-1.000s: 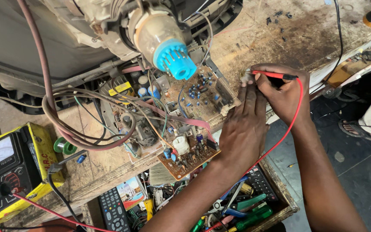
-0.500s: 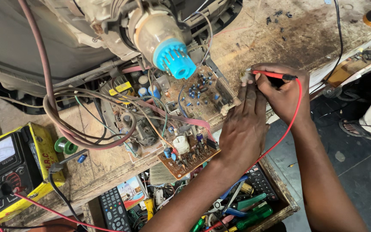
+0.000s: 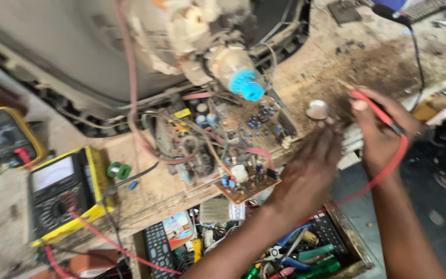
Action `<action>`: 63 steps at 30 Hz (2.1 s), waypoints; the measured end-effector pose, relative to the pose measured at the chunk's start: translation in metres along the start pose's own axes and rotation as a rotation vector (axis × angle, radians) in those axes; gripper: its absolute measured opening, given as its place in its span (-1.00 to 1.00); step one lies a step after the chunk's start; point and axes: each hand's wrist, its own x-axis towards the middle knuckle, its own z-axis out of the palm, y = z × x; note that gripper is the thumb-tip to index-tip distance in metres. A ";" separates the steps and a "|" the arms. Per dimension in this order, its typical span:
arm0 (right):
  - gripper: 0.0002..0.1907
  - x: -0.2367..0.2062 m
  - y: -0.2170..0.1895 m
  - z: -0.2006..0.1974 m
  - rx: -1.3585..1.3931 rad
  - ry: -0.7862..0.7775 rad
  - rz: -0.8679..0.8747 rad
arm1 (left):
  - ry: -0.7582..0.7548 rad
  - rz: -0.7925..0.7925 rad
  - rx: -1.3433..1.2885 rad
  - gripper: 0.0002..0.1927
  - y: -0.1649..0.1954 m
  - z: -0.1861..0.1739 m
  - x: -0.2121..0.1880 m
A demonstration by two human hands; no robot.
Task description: The person works on a circuit board, using a soldering iron to apply solder to various points on the board. They also use a multimeter to test connections and handle small electronic components and wires.
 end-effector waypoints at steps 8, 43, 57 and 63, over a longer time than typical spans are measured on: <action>-0.79 -0.054 -0.074 0.011 -0.172 -0.132 0.000 | 0.037 0.276 -0.138 -0.55 0.018 -0.149 -0.076; -0.72 -0.064 -0.093 0.069 0.626 -0.052 -0.085 | 0.502 -0.577 -0.753 -0.74 -0.013 -0.153 -0.015; -0.72 -0.063 -0.094 0.066 0.580 -0.046 -0.043 | 0.651 -0.777 -1.273 -0.77 -0.023 -0.120 -0.014; -0.73 -0.063 -0.096 0.065 0.585 -0.060 -0.033 | 0.673 -0.810 -1.282 -0.77 -0.023 -0.120 -0.015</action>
